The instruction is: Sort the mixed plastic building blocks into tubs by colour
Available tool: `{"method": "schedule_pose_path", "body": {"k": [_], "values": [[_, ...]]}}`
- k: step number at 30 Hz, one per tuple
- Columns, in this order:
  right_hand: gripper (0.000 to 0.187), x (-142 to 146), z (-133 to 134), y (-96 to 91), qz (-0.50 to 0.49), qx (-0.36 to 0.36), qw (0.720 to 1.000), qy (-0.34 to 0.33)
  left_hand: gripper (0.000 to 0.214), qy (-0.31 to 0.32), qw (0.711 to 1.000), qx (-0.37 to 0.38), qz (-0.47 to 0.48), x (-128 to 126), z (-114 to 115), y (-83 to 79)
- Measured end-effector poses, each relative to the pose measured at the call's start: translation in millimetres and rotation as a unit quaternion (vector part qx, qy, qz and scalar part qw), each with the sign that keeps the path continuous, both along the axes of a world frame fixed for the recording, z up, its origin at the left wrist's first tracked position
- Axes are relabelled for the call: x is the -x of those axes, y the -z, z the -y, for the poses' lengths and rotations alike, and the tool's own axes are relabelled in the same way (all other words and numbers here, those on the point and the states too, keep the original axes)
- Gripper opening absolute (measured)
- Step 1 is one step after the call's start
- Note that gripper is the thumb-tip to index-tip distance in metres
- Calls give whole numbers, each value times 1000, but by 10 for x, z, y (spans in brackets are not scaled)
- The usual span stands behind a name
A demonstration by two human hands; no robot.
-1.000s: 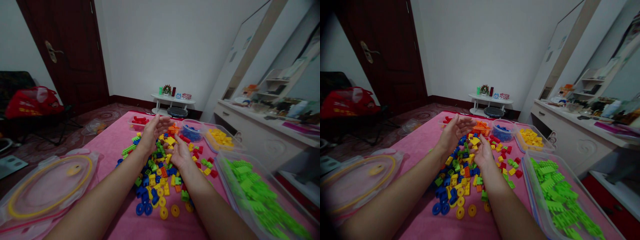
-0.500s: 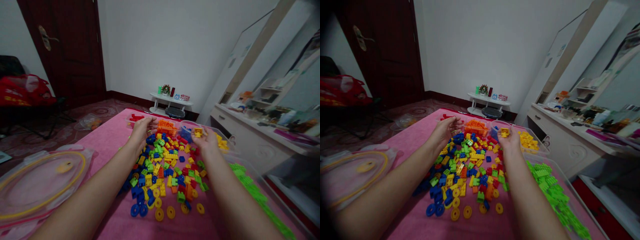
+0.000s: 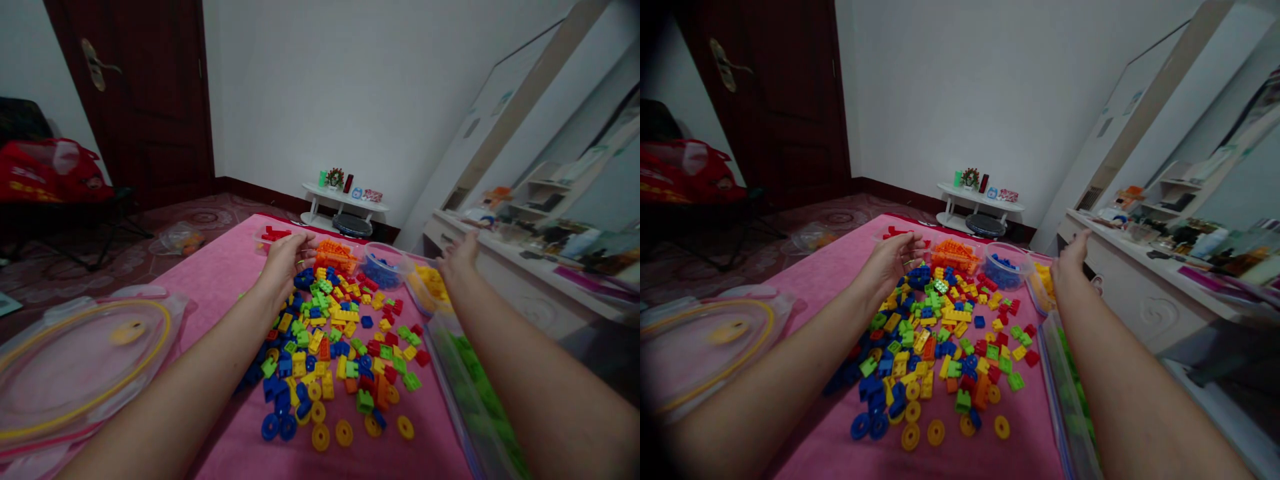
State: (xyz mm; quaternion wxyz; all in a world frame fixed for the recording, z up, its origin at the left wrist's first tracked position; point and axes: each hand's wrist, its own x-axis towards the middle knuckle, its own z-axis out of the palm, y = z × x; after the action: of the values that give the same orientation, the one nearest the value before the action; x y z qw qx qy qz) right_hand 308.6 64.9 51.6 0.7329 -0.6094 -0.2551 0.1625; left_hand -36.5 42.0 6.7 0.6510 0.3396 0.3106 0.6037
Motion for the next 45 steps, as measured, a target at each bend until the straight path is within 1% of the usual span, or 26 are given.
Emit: {"method": "schedule_pose_path", "body": {"k": [2, 4, 5, 7, 9, 11, 12, 15, 17, 18, 19, 21, 23, 24, 25, 26, 28, 29, 31, 34, 36, 38, 40, 42, 44, 45], "values": [[42, 274, 49, 39, -58, -31, 998, -15, 16, 1, 1000, 1, -1, 9, -18, 8], [31, 625, 148, 79, -112, -74, 988, -72, 16, 3, 1000, -2, -2, 22, -39, 14], [23, 804, 212, 111, -120, -79, 984, -104, 17, 4, 1000, -4, -3, 30, -48, 14], [11, 1106, 343, 221, -91, -62, 981, -158, 17, 2, 1000, -5, -4, 50, -61, 7], [16, 1279, 443, 406, -23, -17, 976, -214, 17, -3, 1000, -1, -3, 73, -70, -5], [22, 1309, 482, 640, 75, 55, 963, -253, 16, -9, 1000, 0, -6, 94, -79, -7], [25, 1284, 478, 762, 131, 90, 951, -264, 17, -12, 1000, 0, -14, 102, -84, 2], [39, 1159, 423, 1069, 303, 160, 897, -279, 19, -18, 996, -13, -81, 99, -109, 84], [47, 1107, 395, 1189, 392, 194, 854, -283, 23, -6, 983, -42, -179, 69, -130, 183], [49, 1099, 392, 1221, 430, 209, 830, -287, 25, 2, 968, -69, -242, 49, -141, 238], [48, 1103, 397, 1236, 465, 222, 807, -289, 25, 8, 945, -104, -309, 29, -151, 291], [46, 1128, 422, 1231, 521, 244, 769, -279, 23, 5, 880, -180, -440, 3, -167, 371], [44, 1151, 458, 1202, 553, 266, 751, -246, 20, -12, 814, -229, -533, 19, -180, 394], [43, 1154, 475, 1184, 555, 276, 751, -228, 19, -20, 794, -233, -561, 47, -186, 383], [42, 1151, 491, 1163, 550, 285, 754, -216, 17, -27, 785, -228, -576, 90, -194, 361], [41, 1143, 506, 1140, 540, 292, 760, -211, 14, -35, 782, -217, -583, 144, -202, 330], [35, 1123, 535, 1076, 515, 302, 771, -223, 7, -53, 778, -188, -597, 270, -215, 262], [31, 1118, 550, 1034, 503, 307, 773, -235, 5, -60, 768, -171, -614, 334, -218, 231], [25, 1131, 585, 933, 486, 321, 769, -262, 13, -52, 739, -141, -657, 440, -217, 188], [22, 1219, 649, 784, 486, 347, 744, -301, 18, 21, 704, -121, -699, 525, -207, 170], [27, 1312, 693, 729, 497, 353, 716, -340, 17, 83, 678, -131, -718, 540, -203, 170], [35, 1416, 734, 722, 513, 362, 681, -378, 21, 131, 639, -144, -745, 532, -200, 167], [40, 1513, 765, 745, 537, 375, 652, -381, 27, 145, 612, -153, -763, 505, -190, 162], [39, 1582, 784, 769, 564, 385, 639, -354, 29, 129, 613, -158, -763, 465, -168, 166], [31, 1606, 793, 771, 580, 387, 635, -332, 28, 109, 636, -163, -747, 417, -141, 188], [27, 1599, 796, 760, 583, 390, 635, -324, 29, 100, 654, -161, -732, 396, -128, 205]]}}
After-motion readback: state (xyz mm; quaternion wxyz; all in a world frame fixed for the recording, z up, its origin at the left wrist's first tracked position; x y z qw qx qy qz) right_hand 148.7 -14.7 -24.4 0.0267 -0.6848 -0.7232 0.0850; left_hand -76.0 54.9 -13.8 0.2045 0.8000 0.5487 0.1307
